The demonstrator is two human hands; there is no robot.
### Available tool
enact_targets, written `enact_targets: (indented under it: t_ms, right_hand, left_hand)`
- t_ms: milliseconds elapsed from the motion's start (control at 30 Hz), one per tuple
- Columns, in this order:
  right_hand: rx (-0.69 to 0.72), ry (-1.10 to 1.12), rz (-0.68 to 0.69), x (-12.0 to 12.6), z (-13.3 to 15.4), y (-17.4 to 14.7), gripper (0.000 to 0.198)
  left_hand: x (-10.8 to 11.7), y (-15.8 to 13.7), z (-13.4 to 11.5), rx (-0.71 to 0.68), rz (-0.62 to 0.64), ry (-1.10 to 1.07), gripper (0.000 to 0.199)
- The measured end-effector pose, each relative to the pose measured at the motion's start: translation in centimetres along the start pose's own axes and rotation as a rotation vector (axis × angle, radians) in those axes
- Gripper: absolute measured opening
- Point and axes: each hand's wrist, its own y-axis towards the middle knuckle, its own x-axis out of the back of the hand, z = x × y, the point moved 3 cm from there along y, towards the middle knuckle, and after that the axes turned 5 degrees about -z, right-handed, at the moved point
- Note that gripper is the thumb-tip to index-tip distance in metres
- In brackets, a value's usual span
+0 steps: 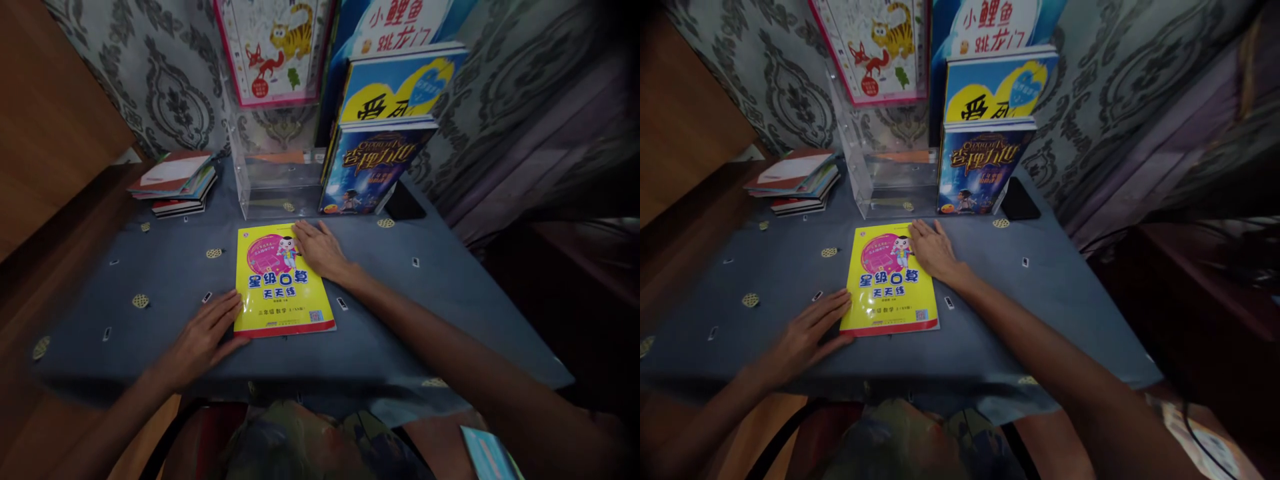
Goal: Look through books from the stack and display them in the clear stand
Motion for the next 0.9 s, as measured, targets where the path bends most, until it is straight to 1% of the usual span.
enact_targets:
  t_ms: [200, 400, 533, 633, 733, 900]
  right_hand:
    - [-0.036, 0.013, -0.049, -0.8, -0.1, 2.2, 0.041]
    - [-0.031, 0.021, -0.073, -0.3, 0.0, 2.2, 0.036]
    - [-0.03, 0.093, -0.089, 0.2, -0.4, 2.2, 0.032]
    - [-0.012, 0.187, -0.091, 0.3, -1.1, 1.8, 0.032]
    - [-0.002, 0.243, -0.099, 0.5, -1.6, 0.7, 0.032]
    - [0.009, 0.296, -0.101, 0.8, -2.2, -0.8, 0.036]
  left_hand:
    - [-0.1, 0.4, 2.3, 0.048, 0.039, 0.043, 0.046]
    - [-0.5, -0.1, 2.6, 0.083, 0.046, 0.033, 0.048]
    - [-0.6, 0.0, 2.6, 0.115, 0.094, 0.051, 0.049]
    - [-0.6, 0.1, 2.7, 0.138, 0.125, 0.06, 0.05]
    - [-0.6, 0.1, 2.7, 0.159, 0.136, 0.066, 0.049]
    - [-0.3, 0.6, 3.1, 0.154, 0.124, 0.033, 0.048]
